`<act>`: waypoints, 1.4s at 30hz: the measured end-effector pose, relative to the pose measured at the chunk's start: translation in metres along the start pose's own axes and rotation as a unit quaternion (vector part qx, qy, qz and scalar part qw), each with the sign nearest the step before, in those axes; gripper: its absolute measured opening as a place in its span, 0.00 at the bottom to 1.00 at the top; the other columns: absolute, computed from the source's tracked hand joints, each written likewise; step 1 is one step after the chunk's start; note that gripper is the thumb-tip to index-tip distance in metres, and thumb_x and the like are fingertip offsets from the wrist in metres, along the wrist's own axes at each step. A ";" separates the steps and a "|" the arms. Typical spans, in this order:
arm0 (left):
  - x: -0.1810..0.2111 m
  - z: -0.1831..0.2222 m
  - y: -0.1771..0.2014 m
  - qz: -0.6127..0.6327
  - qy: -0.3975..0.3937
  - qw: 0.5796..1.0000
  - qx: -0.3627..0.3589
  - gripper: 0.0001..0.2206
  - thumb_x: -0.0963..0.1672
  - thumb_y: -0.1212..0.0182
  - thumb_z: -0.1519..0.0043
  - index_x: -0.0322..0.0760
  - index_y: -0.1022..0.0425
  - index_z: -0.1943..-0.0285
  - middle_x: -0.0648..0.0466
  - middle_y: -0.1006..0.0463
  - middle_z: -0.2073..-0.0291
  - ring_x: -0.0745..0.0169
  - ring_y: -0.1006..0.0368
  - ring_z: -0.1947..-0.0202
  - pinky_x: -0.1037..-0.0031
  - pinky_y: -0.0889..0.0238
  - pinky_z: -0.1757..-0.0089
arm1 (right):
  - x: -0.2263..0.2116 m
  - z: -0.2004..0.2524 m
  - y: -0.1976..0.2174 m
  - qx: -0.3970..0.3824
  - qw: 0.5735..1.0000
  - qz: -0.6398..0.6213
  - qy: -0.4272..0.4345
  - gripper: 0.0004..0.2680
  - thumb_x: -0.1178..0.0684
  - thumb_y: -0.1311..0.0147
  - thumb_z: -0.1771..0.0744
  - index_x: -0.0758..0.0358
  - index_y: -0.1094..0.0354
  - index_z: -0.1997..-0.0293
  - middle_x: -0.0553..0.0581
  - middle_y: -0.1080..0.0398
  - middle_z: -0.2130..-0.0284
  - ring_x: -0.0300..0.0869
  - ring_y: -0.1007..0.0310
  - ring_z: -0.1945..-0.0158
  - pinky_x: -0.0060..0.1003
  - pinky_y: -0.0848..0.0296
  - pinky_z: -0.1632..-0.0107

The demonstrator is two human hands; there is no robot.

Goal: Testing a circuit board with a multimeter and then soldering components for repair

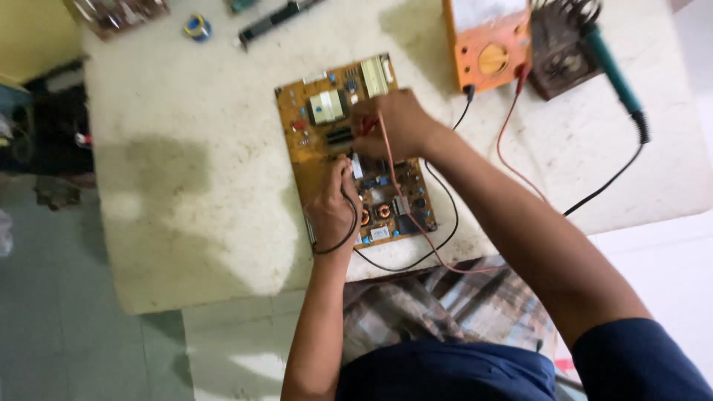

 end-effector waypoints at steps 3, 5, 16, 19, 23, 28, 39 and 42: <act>-0.011 0.001 -0.006 0.024 0.026 0.999 -0.018 0.06 0.46 0.44 0.31 0.51 0.21 0.55 0.53 0.15 0.66 0.49 0.17 0.65 0.64 0.24 0.60 | -0.034 0.032 0.022 0.159 0.977 -0.065 0.128 0.08 0.46 0.41 0.37 0.58 0.31 0.68 0.61 0.26 0.79 0.63 0.23 0.69 0.58 0.25 0.61; -0.013 0.002 0.015 0.102 0.111 0.988 -0.032 0.07 0.47 0.43 0.31 0.51 0.20 0.50 0.50 0.14 0.62 0.45 0.18 0.60 0.61 0.24 0.57 | -0.050 0.072 0.046 0.248 0.961 -0.057 0.109 0.09 0.45 0.40 0.35 0.58 0.30 0.64 0.62 0.27 0.76 0.64 0.24 0.67 0.57 0.26 0.60; -0.113 0.039 0.111 0.092 0.156 0.954 0.238 0.17 0.44 0.45 0.27 0.32 0.44 0.36 0.48 0.19 0.50 0.62 0.20 0.60 0.71 0.26 0.54 | 0.036 0.194 0.067 0.438 0.895 0.008 -0.089 0.06 0.49 0.40 0.33 0.54 0.31 0.56 0.56 0.26 0.71 0.54 0.22 0.65 0.52 0.27 0.55; -0.133 0.028 0.093 0.033 0.148 0.977 0.151 0.13 0.43 0.40 0.29 0.34 0.31 0.39 0.48 0.18 0.55 0.52 0.19 0.58 0.68 0.23 0.56 | 0.062 0.186 0.040 0.296 0.930 -0.031 -0.216 0.11 0.37 0.45 0.31 0.49 0.29 0.53 0.59 0.24 0.64 0.62 0.24 0.53 0.58 0.26 0.48; -0.139 0.030 0.078 -0.055 0.137 0.985 0.089 0.08 0.45 0.42 0.28 0.40 0.29 0.44 0.52 0.17 0.60 0.51 0.19 0.62 0.63 0.25 0.60 | 0.053 0.184 0.041 0.317 0.934 0.000 -0.163 0.09 0.41 0.44 0.32 0.51 0.30 0.55 0.60 0.25 0.69 0.63 0.24 0.58 0.55 0.27 0.49; -0.140 0.026 0.080 -0.033 0.173 0.982 0.065 0.06 0.46 0.39 0.30 0.43 0.24 0.52 0.55 0.19 0.63 0.52 0.20 0.60 0.65 0.27 0.56 | 0.048 0.184 0.037 0.350 0.927 0.071 -0.113 0.08 0.46 0.41 0.34 0.52 0.30 0.55 0.57 0.26 0.70 0.59 0.24 0.62 0.52 0.26 0.51; -0.108 0.019 0.103 -0.007 0.094 0.986 0.136 0.05 0.43 0.39 0.28 0.38 0.21 0.50 0.49 0.19 0.58 0.48 0.22 0.56 0.68 0.29 0.51 | 0.041 0.183 0.038 0.336 0.933 0.110 -0.070 0.09 0.49 0.39 0.37 0.52 0.33 0.57 0.53 0.22 0.60 0.53 0.22 0.51 0.46 0.31 0.45; -0.138 0.036 0.078 -0.077 0.135 0.985 0.078 0.04 0.45 0.34 0.31 0.44 0.19 0.51 0.50 0.20 0.63 0.43 0.23 0.62 0.58 0.27 0.56 | 0.042 0.183 0.037 0.336 0.933 0.106 -0.072 0.09 0.49 0.38 0.38 0.52 0.32 0.57 0.54 0.22 0.60 0.54 0.22 0.51 0.48 0.31 0.45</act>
Point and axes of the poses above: each hand's wrist, its own z-axis away from the middle knuckle, its own y-axis out of the back of the hand, x = y × z, the point moved 10 cm from there along -z, towards the middle knuckle
